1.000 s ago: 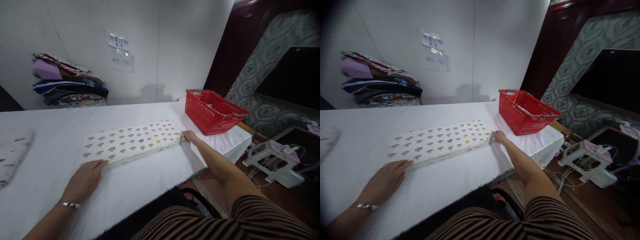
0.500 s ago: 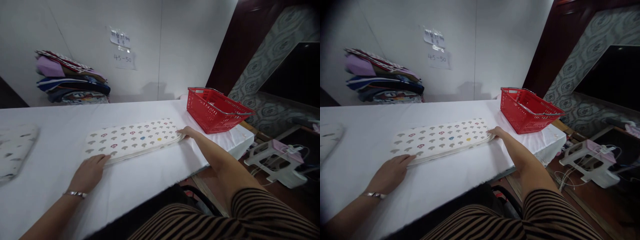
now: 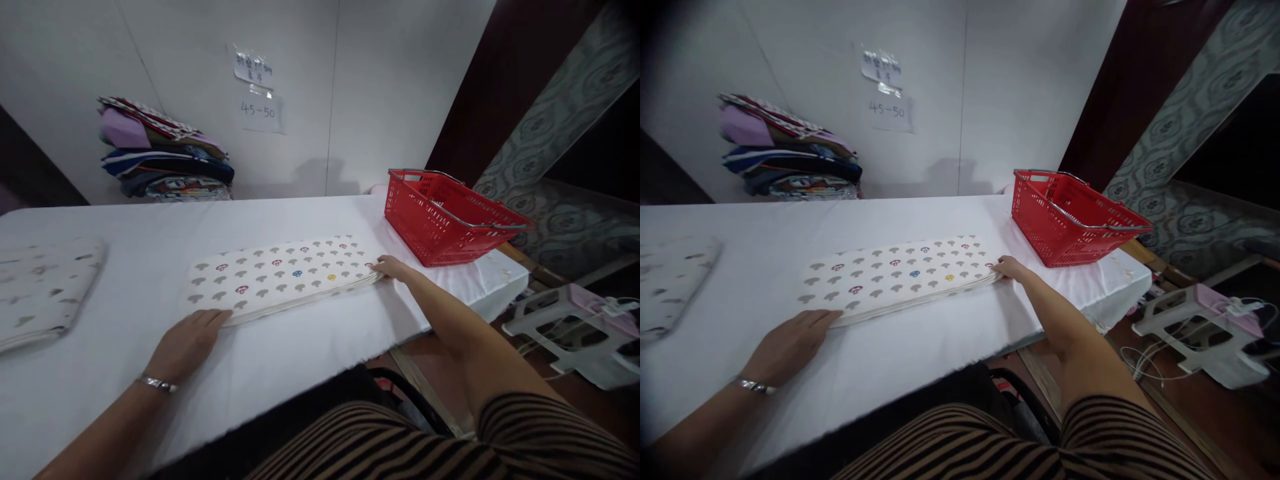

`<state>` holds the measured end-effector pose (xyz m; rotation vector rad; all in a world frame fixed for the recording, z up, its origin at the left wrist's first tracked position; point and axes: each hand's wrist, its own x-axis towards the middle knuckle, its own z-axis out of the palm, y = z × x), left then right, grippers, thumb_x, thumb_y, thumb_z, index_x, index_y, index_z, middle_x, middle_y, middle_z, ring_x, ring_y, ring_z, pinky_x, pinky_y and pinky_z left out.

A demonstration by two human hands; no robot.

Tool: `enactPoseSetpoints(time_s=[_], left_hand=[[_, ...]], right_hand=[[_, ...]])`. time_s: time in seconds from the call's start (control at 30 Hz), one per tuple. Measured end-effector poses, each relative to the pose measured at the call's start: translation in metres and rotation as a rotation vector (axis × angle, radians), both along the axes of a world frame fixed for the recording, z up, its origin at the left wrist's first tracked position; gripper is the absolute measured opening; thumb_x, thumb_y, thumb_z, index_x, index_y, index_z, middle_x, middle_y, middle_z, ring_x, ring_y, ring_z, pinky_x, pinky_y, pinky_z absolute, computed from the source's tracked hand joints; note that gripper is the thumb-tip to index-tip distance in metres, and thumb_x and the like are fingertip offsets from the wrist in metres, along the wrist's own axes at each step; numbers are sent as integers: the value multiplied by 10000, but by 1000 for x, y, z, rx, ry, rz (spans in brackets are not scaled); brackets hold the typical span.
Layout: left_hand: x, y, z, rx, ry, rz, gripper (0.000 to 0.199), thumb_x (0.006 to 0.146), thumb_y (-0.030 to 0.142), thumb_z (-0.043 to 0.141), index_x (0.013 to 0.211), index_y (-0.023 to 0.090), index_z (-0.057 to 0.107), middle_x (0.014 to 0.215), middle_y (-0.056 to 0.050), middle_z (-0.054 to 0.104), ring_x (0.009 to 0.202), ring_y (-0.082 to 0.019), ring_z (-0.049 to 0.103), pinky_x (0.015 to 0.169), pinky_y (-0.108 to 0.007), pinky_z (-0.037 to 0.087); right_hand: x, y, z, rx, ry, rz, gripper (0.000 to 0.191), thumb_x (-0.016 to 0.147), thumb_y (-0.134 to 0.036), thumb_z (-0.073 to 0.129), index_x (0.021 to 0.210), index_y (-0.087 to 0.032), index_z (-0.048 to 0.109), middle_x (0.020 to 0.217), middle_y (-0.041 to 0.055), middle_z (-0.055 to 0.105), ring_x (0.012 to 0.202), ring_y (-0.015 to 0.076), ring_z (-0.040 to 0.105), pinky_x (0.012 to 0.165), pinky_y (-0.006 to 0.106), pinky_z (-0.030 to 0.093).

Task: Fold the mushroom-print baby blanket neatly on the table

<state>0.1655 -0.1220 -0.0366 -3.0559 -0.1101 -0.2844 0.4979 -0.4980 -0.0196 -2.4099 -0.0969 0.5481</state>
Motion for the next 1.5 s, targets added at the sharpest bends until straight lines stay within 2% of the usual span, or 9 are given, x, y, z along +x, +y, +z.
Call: enactPoseSetpoints(time_s=[0.13, 0.3, 0.43, 0.53, 0.77, 0.93, 1.1, 1.27, 1.5], left_hand=[[-6, -3, -9, -17, -12, 2, 458, 791, 109, 335, 1162, 154, 599, 1134, -91, 645, 1031, -247, 572, 885, -405, 472], [-9, -1, -8, -83, -52, 0, 424, 801, 183, 368, 1153, 166, 604, 1140, -88, 646, 1052, -226, 577, 919, -378, 465], [4, 1, 6, -170, -90, 103, 406, 860, 403, 381, 1120, 197, 615, 1141, -62, 654, 1061, -213, 588, 904, -353, 482], [20, 6, 7, -170, -128, 146, 473, 873, 467, 355, 1165, 181, 593, 1267, -89, 583, 1189, -236, 513, 975, -392, 434], [23, 23, -20, -212, 71, 367, 611, 861, 519, 339, 1343, 158, 441, 1455, -133, 358, 1362, -276, 284, 1074, -472, 283], [39, 27, -1, -297, 187, 400, 645, 827, 597, 357, 1330, 205, 452, 1456, -130, 360, 1349, -285, 306, 1056, -467, 292], [90, 34, 15, -254, 145, 397, 677, 846, 597, 312, 1377, 182, 381, 1512, -118, 244, 1395, -288, 176, 1107, -481, 171], [113, 51, -8, -279, 166, 445, 753, 833, 659, 257, 1419, 189, 311, 1535, -103, 164, 1408, -300, 111, 1114, -498, 133], [109, 58, -22, -281, 165, 501, 818, 809, 710, 176, 1449, 205, 246, 1547, -37, 125, 1418, -260, 69, 1140, -460, 88]], right_hand=[[-2, -2, -8, -127, -101, 59, 437, 769, -327, 666, 1149, -142, 558, 846, 80, 661, 679, 178, 617, 592, 251, 476], [-11, 5, -6, -403, -579, 355, 471, 848, -353, 546, 1266, -141, 500, 1158, 160, 595, 1079, 274, 548, 897, 357, 425], [-24, 36, -15, -201, -752, 620, 445, 889, -340, 469, 1299, -169, 486, 1332, 124, 491, 1233, 232, 439, 1032, 350, 334], [-33, 62, -26, -148, -737, 713, 498, 886, -407, 470, 1329, -180, 463, 1408, 132, 410, 1320, 259, 331, 1061, 423, 293], [-43, 75, -33, -372, -485, 686, 557, 909, -511, 367, 1402, -251, 366, 1519, 86, 212, 1401, 279, 122, 1089, 504, 175], [-39, 85, -26, -360, -503, 719, 534, 917, -502, 348, 1391, -260, 380, 1510, 94, 237, 1392, 291, 159, 1072, 520, 205], [-36, 139, -19, -311, -552, 807, 575, 933, -510, 289, 1429, -221, 313, 1532, 103, 154, 1407, 285, 80, 1087, 523, 150], [-22, 183, -31, -304, -598, 857, 596, 932, -532, 260, 1434, -214, 299, 1535, 89, 147, 1406, 274, 85, 1093, 524, 115], [-15, 185, -36, -345, -569, 842, 647, 915, -602, 187, 1442, -239, 283, 1539, 71, 133, 1409, 270, 70, 1094, 522, 96]])
